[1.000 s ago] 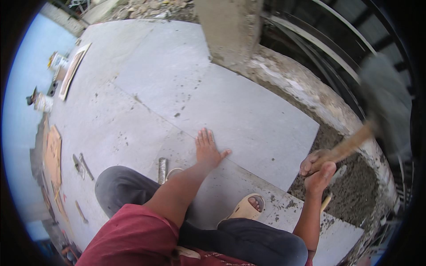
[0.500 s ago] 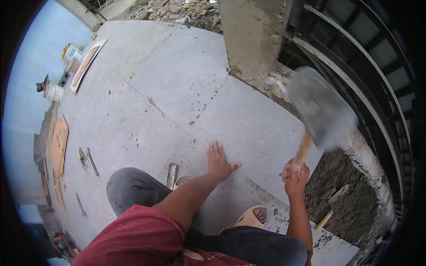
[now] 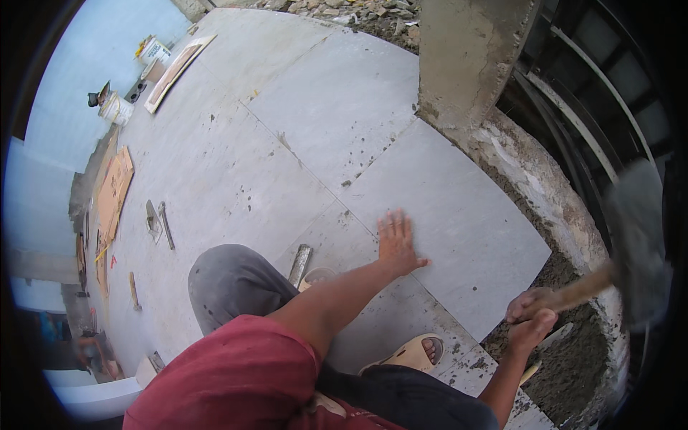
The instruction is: The person spreads wet cement on a floor section using a trowel and a straightedge, then places a large floor tile onto the cement and taps it with a rubber mallet to level it. The person briefly interacts with a smartphone showing a QR code before resuming tile placement.
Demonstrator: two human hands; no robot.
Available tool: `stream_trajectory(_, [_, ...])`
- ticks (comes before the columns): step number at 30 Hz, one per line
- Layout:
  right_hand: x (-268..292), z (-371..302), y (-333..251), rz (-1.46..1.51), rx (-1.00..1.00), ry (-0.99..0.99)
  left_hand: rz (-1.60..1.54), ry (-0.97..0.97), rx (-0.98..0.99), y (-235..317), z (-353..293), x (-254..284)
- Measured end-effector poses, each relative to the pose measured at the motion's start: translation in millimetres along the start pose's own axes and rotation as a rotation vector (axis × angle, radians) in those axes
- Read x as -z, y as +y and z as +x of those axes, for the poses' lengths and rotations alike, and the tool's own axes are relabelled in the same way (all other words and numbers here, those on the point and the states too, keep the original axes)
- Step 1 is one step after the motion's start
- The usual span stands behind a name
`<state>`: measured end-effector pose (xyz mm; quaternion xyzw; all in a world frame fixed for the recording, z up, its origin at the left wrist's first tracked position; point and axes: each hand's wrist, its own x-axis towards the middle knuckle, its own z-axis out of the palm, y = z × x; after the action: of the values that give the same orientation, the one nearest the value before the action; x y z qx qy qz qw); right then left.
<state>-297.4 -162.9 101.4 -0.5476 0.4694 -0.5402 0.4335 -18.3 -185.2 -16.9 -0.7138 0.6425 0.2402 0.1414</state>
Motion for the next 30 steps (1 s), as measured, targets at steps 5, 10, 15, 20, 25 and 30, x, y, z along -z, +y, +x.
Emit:
stream_trajectory(5, [-17.6, -56.3, 110.5, -0.364, 0.089, -0.002, 0.114, -0.15, 0.036, 5.7, 17.1, 15.1])
stream_trajectory(10, [-21.1, -23.6, 86.8, -0.346, -0.537, -0.363, 0.115, -0.185, 0.114, -6.4, 3.7, 5.5])
stream_trajectory(15, [-45.7, 5.8, 9.1, 0.071, -0.165, -0.104, 0.109, -0.223, 0.136, -3.1, 3.3, 8.4])
stream_trajectory(20, [-34.3, -30.6, 125.8, -0.442, -0.396, -0.297, 0.148, -0.218, 0.124, 9.3, 8.0, 10.1])
stream_trajectory(25, [-36.8, 5.8, 59.5, -0.446, -0.379, -0.236, 0.169, -0.309, 0.158, -3.4, 2.8, 19.1])
stream_trajectory(30, [18.7, -39.3, 53.3, -0.04, -0.004, 0.144, 0.133, -0.183, -0.055, 35.7, 18.9, 30.3])
